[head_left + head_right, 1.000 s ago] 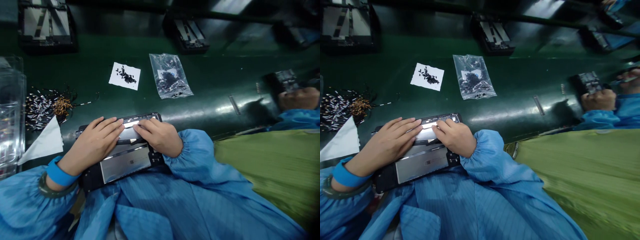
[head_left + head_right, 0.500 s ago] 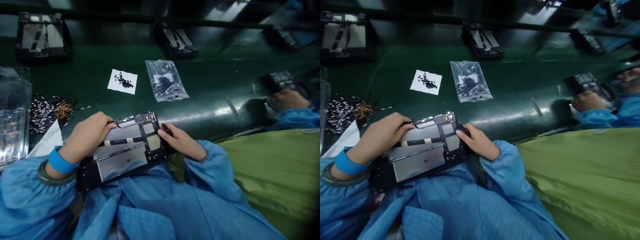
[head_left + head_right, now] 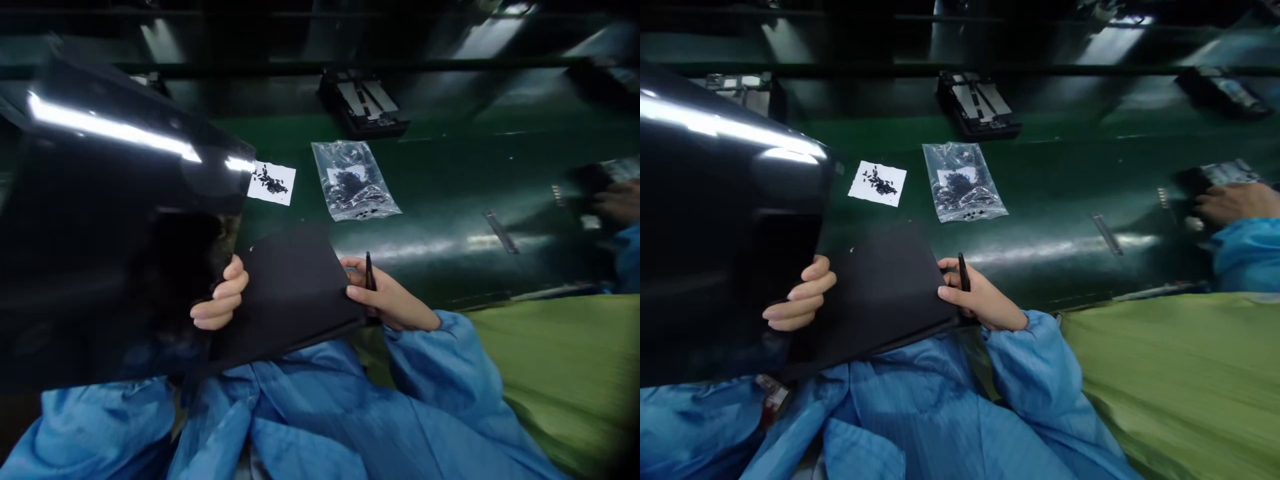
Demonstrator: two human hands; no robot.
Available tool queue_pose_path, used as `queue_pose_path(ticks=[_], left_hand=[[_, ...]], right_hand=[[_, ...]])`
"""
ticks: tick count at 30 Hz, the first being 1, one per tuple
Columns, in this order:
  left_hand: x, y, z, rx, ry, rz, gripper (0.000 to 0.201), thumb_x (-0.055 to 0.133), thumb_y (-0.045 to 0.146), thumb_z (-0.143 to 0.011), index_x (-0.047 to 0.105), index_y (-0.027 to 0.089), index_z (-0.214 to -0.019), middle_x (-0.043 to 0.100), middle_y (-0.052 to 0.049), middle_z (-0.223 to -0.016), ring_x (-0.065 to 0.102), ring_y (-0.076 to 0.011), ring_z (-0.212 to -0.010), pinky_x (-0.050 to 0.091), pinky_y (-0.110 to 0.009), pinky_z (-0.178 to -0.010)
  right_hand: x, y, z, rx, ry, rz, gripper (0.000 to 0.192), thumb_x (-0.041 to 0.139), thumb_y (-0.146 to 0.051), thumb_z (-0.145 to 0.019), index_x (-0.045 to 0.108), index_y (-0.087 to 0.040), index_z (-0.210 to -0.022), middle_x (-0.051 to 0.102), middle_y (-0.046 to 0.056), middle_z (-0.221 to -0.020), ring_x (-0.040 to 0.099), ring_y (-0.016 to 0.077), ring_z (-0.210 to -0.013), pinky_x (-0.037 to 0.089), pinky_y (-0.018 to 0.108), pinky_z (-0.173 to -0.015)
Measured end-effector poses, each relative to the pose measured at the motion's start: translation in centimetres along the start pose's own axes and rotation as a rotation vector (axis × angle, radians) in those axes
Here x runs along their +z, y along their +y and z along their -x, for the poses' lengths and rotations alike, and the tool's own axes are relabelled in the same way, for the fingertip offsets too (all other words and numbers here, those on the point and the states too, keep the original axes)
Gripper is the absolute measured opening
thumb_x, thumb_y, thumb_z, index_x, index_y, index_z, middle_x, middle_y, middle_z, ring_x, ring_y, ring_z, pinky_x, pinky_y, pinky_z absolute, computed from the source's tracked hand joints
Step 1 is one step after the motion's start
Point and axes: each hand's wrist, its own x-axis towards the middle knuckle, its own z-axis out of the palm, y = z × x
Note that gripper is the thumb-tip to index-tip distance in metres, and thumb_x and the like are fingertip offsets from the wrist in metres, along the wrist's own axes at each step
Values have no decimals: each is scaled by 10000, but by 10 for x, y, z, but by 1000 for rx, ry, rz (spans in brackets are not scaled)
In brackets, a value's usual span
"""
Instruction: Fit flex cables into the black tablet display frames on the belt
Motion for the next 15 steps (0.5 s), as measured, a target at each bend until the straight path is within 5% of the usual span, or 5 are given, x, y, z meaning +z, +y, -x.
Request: queue_pose_path(ticks=[4, 7, 15], left_hand=[[16, -2, 13, -377, -485, 167, 646, 547, 842, -642, 414, 253, -413, 301, 10, -338, 249, -117, -221, 226, -315, -249], [24, 3, 15, -439, -592, 204, 657, 630, 851, -540, 406, 249, -403, 338, 13, -333, 268, -122, -202, 237, -314, -233], [27, 10, 9, -597, -809, 323, 606, 653, 792, -555, 384, 265, -423, 329, 19, -315, 292, -144, -193, 275, -329, -225]], right_hand=[[0, 2, -2, 9, -22, -5, 702, 860, -452, -602, 500, -254, -1172, 579, -61, -760, 310, 9, -436, 176, 157, -356], [2, -1, -1, 27, -27, 3, 714, 866, -449, -596, 534, -234, -1191, 575, -53, -747, 290, 5, -436, 186, 161, -367], [3, -5, -1, 24, -8, 16, 621, 876, -420, -581, 619, -201, -1102, 504, -63, -688, 261, 11, -453, 180, 167, -373]])
